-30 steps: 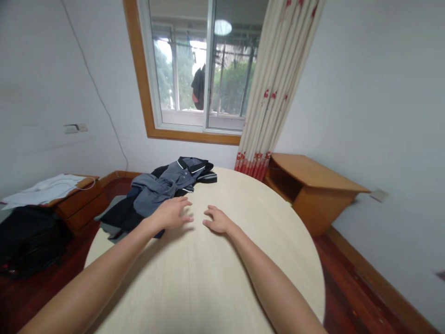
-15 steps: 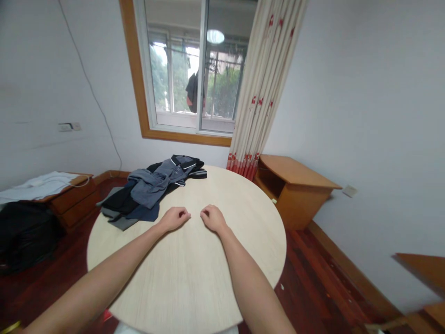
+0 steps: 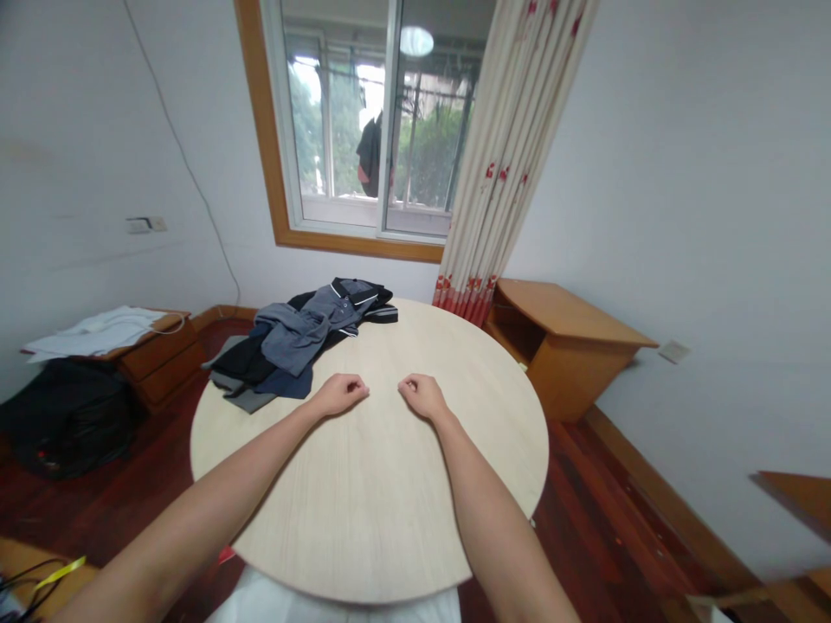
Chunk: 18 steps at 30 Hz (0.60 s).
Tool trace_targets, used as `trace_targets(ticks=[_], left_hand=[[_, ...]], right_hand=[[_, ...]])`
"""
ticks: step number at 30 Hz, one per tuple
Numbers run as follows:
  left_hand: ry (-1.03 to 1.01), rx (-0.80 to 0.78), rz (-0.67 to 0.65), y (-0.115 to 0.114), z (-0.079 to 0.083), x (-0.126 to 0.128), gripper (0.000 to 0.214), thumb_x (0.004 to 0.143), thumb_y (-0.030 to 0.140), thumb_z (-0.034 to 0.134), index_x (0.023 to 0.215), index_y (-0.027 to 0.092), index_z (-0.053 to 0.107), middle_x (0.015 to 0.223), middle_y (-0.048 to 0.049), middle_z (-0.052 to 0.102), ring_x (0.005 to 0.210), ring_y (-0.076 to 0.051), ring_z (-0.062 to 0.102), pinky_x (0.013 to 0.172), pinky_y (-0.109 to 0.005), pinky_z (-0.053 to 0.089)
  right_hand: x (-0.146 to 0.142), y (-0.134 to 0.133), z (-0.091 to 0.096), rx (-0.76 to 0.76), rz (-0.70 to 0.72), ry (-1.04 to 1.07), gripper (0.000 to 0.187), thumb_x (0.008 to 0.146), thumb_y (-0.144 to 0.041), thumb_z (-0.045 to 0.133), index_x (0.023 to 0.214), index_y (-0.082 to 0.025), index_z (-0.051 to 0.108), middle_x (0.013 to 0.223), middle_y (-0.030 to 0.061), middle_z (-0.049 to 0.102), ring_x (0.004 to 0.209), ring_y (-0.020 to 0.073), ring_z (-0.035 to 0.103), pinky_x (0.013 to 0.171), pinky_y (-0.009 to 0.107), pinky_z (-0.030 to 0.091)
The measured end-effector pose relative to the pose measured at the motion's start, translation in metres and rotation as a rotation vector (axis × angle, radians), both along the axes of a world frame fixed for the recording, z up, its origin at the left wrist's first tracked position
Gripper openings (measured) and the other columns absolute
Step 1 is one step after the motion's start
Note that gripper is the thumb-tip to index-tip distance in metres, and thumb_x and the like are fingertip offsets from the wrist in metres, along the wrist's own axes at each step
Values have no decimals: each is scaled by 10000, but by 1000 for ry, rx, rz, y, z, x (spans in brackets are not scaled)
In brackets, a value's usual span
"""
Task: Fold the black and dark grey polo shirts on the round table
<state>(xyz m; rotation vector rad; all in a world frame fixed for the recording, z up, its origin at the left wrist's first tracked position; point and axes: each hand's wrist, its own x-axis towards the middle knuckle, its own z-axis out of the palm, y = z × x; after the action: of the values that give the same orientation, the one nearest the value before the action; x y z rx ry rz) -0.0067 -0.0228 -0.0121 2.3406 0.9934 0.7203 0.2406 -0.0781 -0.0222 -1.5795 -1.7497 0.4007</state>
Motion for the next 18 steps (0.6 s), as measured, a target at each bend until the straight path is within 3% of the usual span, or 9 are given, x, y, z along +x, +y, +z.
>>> trace_targets(ticks=[5, 18], left_hand=[[-26, -17, -17, 2, -1, -1, 347, 827, 448, 551, 781, 145, 715, 679, -29, 661, 635, -148, 536, 597, -255, 363], [-60, -71, -58, 1, 5, -2, 317, 806, 428, 563, 770, 150, 712, 668, -22, 646, 640, -153, 536, 603, -259, 383]], right_hand=[[2, 1, -2, 10, -10, -13, 403, 829, -513, 522, 732, -156, 682, 598, 0, 563, 564, 134, 470, 553, 242, 321], [6, -2, 1, -41, -13, -53, 386, 818, -500, 536, 733, -156, 689, 594, 2, 575, 565, 132, 486, 550, 241, 326]])
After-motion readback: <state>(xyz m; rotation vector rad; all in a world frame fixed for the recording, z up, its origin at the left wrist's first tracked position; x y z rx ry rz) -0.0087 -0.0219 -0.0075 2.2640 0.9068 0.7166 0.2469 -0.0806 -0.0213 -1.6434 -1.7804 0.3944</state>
